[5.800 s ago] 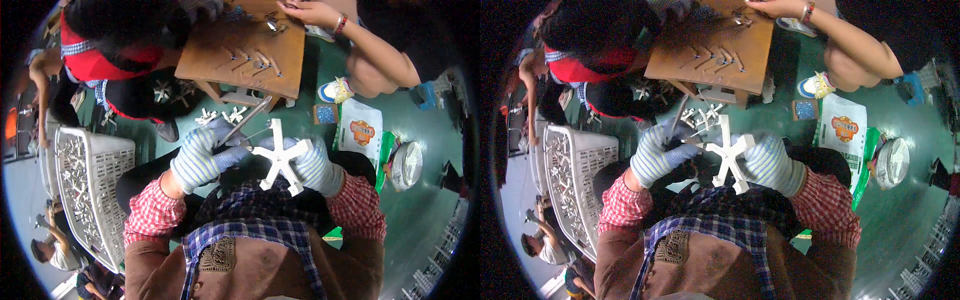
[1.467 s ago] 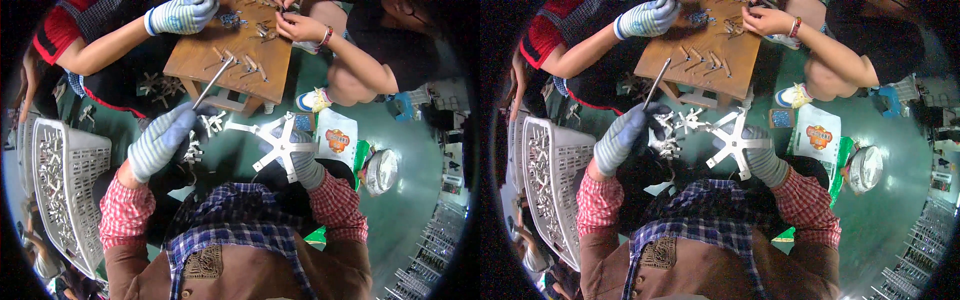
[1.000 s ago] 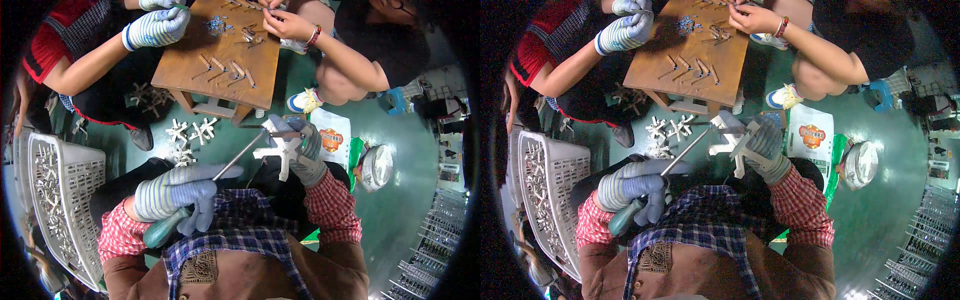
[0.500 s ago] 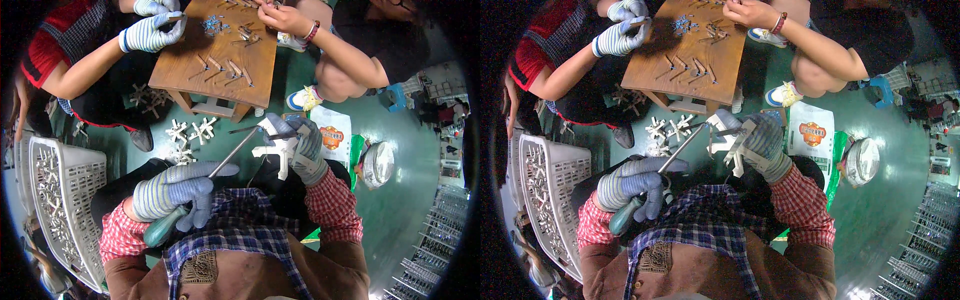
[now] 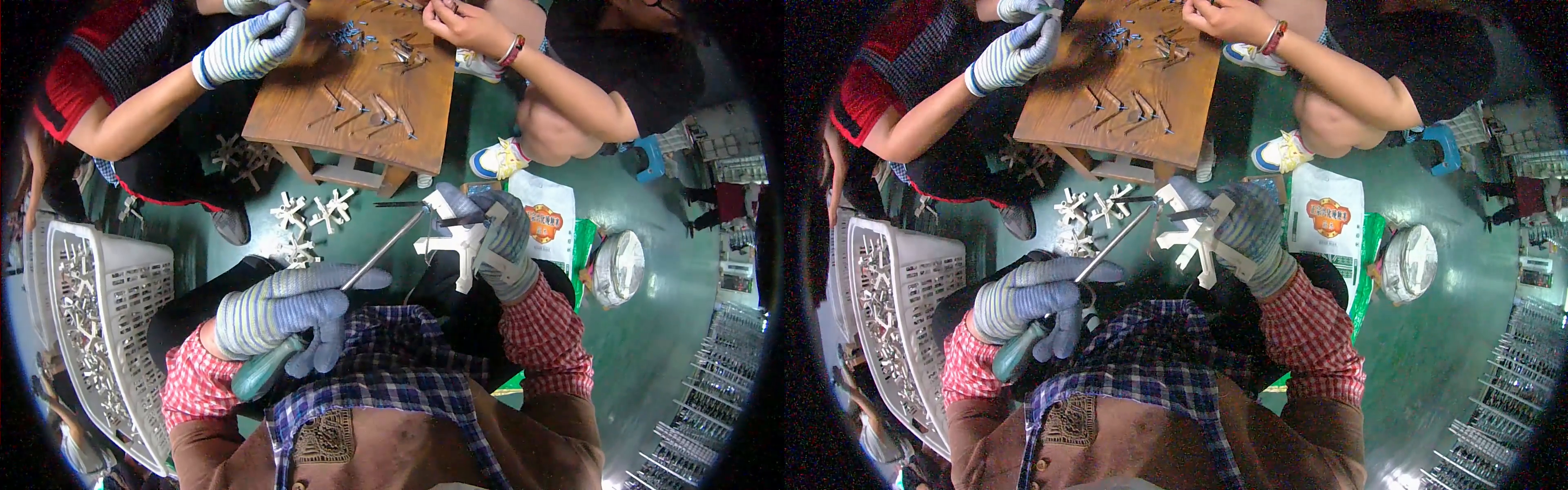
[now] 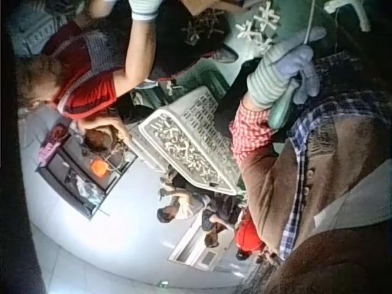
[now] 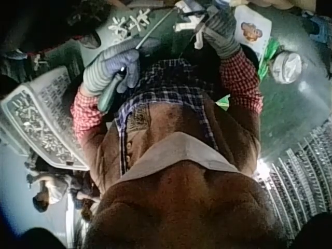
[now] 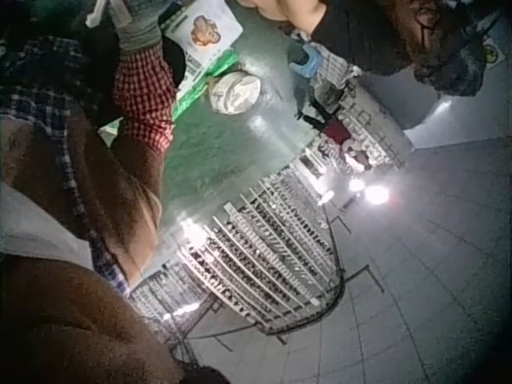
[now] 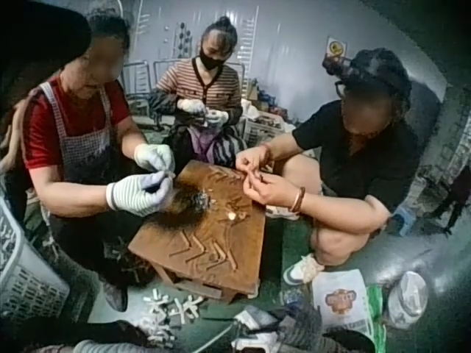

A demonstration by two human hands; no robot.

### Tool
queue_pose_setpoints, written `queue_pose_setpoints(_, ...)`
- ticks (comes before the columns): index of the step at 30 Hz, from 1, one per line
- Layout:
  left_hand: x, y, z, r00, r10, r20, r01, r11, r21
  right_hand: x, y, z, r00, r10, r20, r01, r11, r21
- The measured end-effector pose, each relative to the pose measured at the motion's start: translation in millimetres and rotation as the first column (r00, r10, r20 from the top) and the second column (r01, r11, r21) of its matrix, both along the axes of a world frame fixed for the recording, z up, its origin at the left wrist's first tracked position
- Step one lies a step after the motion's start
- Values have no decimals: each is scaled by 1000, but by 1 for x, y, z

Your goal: Assembling small plastic parts and trimming excess plastic using a tool.

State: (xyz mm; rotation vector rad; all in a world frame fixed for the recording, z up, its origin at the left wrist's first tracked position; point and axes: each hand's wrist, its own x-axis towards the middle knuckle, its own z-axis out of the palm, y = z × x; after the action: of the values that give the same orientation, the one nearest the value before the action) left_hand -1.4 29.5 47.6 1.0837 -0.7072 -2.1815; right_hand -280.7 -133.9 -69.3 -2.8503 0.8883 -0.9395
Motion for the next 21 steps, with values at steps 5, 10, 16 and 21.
queue_pose_setpoints(5,4,-7,0,995,10,-96,-4,999,52,4,1,24,980,126,153,-164,948,271)
queue_pose_setpoints(10,-1,-4,-6,977,128,-173,-108,987,117,11,-6,45,995,71,-75,-62,992,109)
queue_pose_setpoints(16,2,-4,-15,983,55,-178,-45,997,58,8,-10,45,980,110,-165,-105,994,40)
queue_pose_setpoints(21,-5,0,-18,975,-49,216,66,995,-72,15,-7,54,969,128,-210,-88,978,190)
